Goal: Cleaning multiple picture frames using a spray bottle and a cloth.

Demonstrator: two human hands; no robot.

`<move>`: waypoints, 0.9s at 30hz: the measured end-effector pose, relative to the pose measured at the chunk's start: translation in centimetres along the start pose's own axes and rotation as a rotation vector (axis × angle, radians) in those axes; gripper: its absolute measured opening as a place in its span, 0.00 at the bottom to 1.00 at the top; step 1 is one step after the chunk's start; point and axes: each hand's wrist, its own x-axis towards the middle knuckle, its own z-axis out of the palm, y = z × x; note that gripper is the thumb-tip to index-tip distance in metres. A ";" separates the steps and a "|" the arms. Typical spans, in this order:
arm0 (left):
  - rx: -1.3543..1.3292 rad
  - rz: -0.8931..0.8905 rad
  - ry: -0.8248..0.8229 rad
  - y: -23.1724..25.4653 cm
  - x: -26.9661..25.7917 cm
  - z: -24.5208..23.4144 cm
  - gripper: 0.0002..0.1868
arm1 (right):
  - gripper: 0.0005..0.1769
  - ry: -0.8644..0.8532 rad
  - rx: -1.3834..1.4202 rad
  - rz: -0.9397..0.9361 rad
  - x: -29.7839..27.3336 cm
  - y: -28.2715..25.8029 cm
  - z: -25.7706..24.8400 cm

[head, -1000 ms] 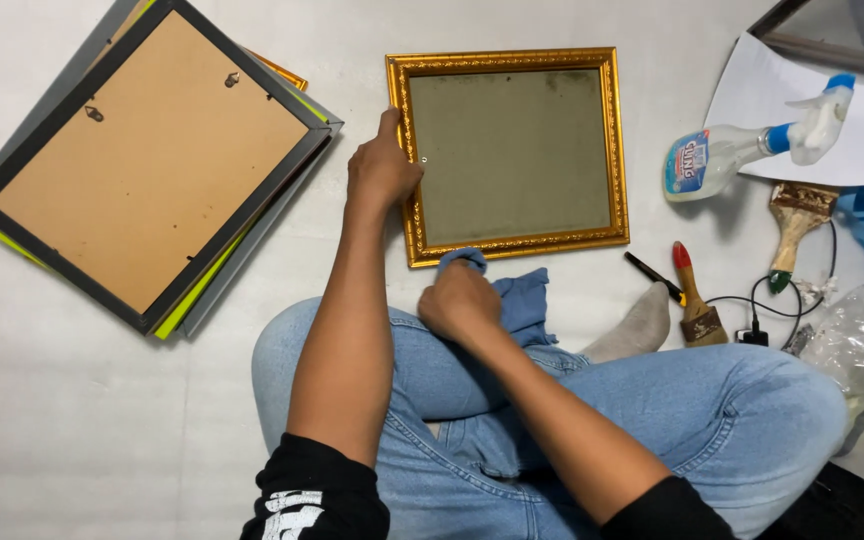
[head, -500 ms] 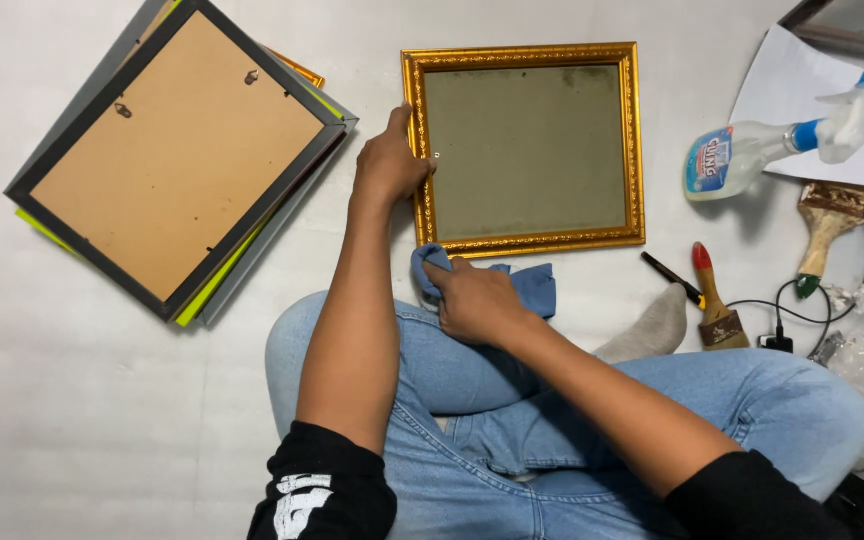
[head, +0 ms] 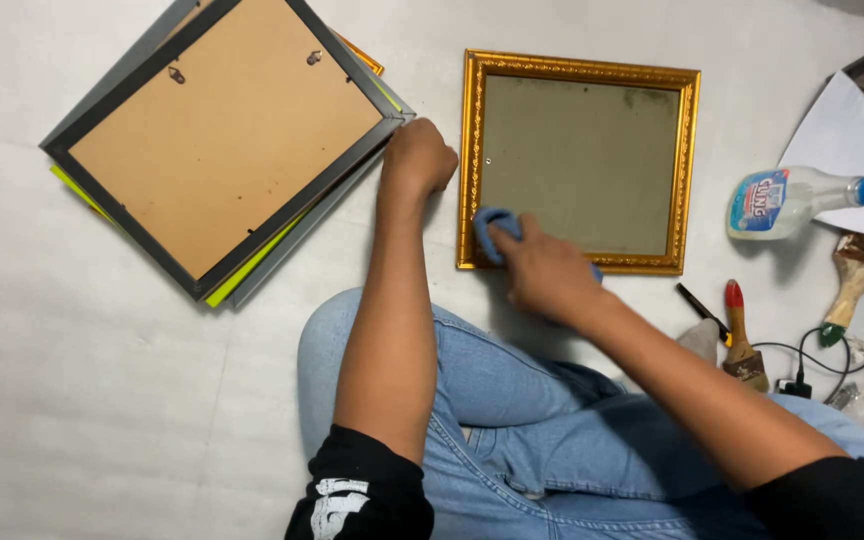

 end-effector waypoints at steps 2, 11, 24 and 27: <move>0.013 -0.011 -0.073 1.6 -2.5 -1.9 0.20 | 0.37 0.118 -0.160 -0.108 1.4 -0.2 4.0; 0.043 -0.007 -0.380 5.2 -8.4 -7.0 0.22 | 0.25 0.345 -0.431 -0.195 6.7 1.0 3.5; 0.015 -0.040 -0.334 3.9 -4.2 -2.5 0.16 | 0.21 0.479 -0.430 0.040 24.9 5.0 -1.2; -0.034 -0.142 -0.399 5.3 -6.9 -6.1 0.09 | 0.26 0.335 -0.304 0.055 19.7 0.7 -6.5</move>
